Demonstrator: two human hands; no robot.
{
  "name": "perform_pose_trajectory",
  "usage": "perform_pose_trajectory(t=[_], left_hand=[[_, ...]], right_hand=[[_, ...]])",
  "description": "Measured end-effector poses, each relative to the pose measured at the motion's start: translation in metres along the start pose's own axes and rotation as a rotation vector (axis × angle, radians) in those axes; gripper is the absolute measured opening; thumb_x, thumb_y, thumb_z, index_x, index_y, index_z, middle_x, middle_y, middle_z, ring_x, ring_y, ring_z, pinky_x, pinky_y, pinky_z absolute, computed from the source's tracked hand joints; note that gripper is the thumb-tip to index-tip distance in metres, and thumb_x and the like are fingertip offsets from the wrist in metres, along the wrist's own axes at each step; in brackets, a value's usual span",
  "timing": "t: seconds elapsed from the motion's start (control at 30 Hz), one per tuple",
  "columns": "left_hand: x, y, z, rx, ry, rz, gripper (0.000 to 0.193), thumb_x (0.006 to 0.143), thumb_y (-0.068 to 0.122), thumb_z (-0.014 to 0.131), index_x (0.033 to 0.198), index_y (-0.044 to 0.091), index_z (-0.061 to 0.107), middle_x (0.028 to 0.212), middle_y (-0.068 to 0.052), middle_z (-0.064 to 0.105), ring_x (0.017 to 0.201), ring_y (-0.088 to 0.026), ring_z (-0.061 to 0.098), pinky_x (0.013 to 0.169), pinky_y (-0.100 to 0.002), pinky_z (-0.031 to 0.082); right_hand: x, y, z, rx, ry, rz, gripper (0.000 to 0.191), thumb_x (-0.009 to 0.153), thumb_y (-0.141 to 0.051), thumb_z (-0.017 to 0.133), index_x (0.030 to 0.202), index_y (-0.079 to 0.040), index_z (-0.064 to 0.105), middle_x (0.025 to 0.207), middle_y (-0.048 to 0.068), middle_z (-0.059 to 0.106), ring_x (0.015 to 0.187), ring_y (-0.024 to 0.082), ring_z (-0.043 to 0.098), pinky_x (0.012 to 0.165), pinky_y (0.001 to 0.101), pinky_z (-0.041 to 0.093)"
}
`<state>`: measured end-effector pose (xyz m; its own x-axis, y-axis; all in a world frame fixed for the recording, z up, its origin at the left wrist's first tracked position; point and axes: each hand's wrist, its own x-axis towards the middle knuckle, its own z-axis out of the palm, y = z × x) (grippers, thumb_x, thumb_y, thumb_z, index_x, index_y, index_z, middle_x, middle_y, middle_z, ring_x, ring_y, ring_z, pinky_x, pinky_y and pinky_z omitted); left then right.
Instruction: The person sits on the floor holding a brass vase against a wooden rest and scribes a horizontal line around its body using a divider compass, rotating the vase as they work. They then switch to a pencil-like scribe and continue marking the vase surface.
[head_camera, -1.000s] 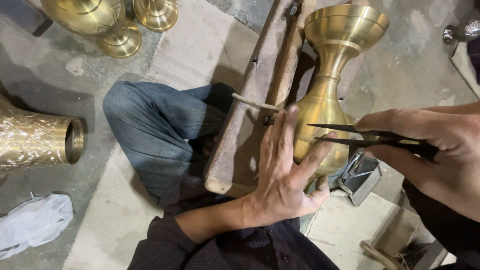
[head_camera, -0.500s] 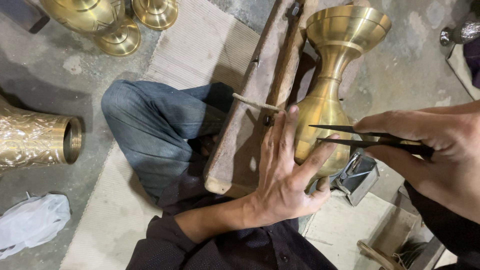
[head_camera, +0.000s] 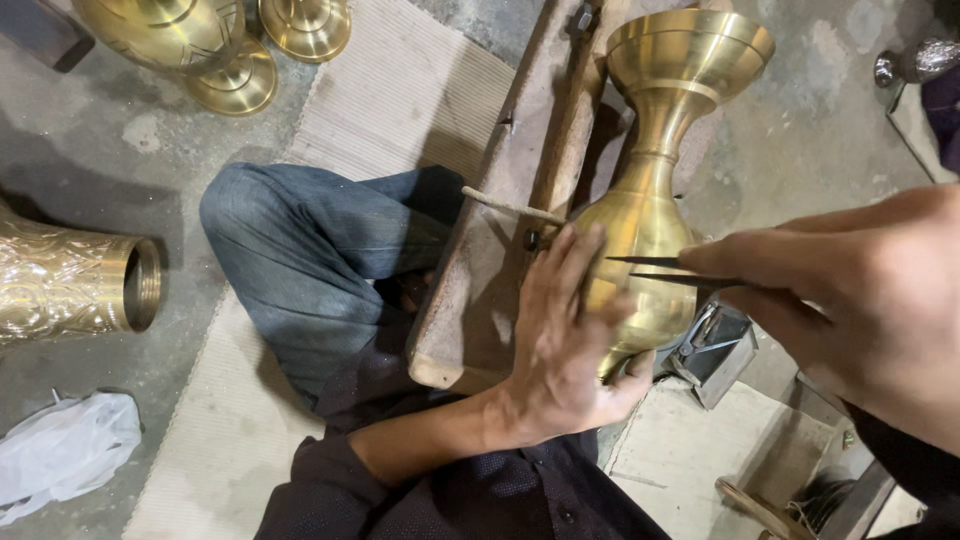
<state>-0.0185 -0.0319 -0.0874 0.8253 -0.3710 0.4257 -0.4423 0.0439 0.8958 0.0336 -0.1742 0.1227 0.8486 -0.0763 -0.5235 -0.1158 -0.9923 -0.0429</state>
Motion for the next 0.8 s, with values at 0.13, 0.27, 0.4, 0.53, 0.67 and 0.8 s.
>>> perform_pose_trajectory(t=[0.13, 0.27, 0.4, 0.53, 0.67, 0.8], left_hand=[[-0.001, -0.003, -0.003, -0.114, 0.072, 0.012, 0.098, 0.084, 0.024, 0.091, 0.151, 0.015, 0.02, 0.165, -0.02, 0.028, 0.152, -0.036, 0.033, 0.13, -0.051, 0.029], [0.005, -0.001, -0.012, -0.065, -0.015, -0.021, 0.104, 0.082, 0.027, 0.089, 0.158, 0.005, 0.023, 0.163, -0.026, 0.029, 0.155, -0.045, 0.034, 0.13, -0.055, 0.029], [0.015, 0.005, -0.017, 0.012, -0.085, -0.032, 0.095, 0.077, 0.027, 0.088, 0.153, 0.004, 0.037, 0.162, -0.027, 0.032, 0.154, -0.05, 0.035, 0.132, -0.061, 0.032], [0.017, 0.01, -0.021, 0.02, -0.092, -0.049, 0.088, 0.08, 0.027, 0.088, 0.154, 0.007, 0.044, 0.163, -0.026, 0.034, 0.151, -0.049, 0.036, 0.128, -0.056, 0.036], [0.018, 0.009, -0.021, 0.03, -0.096, -0.038, 0.089, 0.08, 0.027, 0.089, 0.154, 0.009, 0.044, 0.162, -0.029, 0.033, 0.155, -0.051, 0.037, 0.127, -0.056, 0.036], [0.019, 0.009, -0.021, 0.044, -0.095, -0.025, 0.089, 0.081, 0.027, 0.088, 0.155, 0.011, 0.042, 0.163, -0.028, 0.034, 0.152, -0.05, 0.037, 0.127, -0.056, 0.037]], right_hand=[[0.002, 0.002, -0.003, -0.198, -0.029, -0.201, 0.019, 0.09, -0.018, 0.074, 0.101, -0.031, 0.084, 0.094, -0.001, 0.081, 0.06, 0.014, 0.076, 0.048, 0.0313, 0.053], [0.004, 0.006, -0.009, -0.499, -0.212, -0.22, 0.048, 0.089, -0.009, 0.064, 0.106, -0.052, 0.08, 0.115, -0.01, 0.076, 0.07, 0.012, 0.078, 0.047, 0.0278, 0.054], [0.011, 0.0, -0.015, -0.562, -0.145, -0.398, 0.048, 0.087, -0.005, 0.058, 0.098, -0.048, 0.079, 0.123, -0.009, 0.074, 0.08, 0.017, 0.078, 0.039, 0.0268, 0.052], [0.022, -0.016, -0.029, -0.55, -0.367, -0.25, 0.044, 0.092, -0.018, 0.05, 0.102, -0.049, 0.079, 0.135, -0.012, 0.067, 0.076, 0.015, 0.078, 0.038, 0.029, 0.051], [0.034, -0.033, -0.044, -0.739, -0.702, -0.068, 0.036, 0.106, -0.033, 0.036, 0.104, -0.045, 0.069, 0.142, -0.019, 0.052, 0.075, 0.002, 0.074, 0.048, 0.0202, 0.051], [0.043, -0.044, -0.05, -0.758, -0.586, -0.235, 0.038, 0.103, -0.021, 0.043, 0.082, -0.024, 0.074, 0.118, -0.002, 0.066, 0.064, 0.008, 0.071, 0.045, 0.0265, 0.051]])
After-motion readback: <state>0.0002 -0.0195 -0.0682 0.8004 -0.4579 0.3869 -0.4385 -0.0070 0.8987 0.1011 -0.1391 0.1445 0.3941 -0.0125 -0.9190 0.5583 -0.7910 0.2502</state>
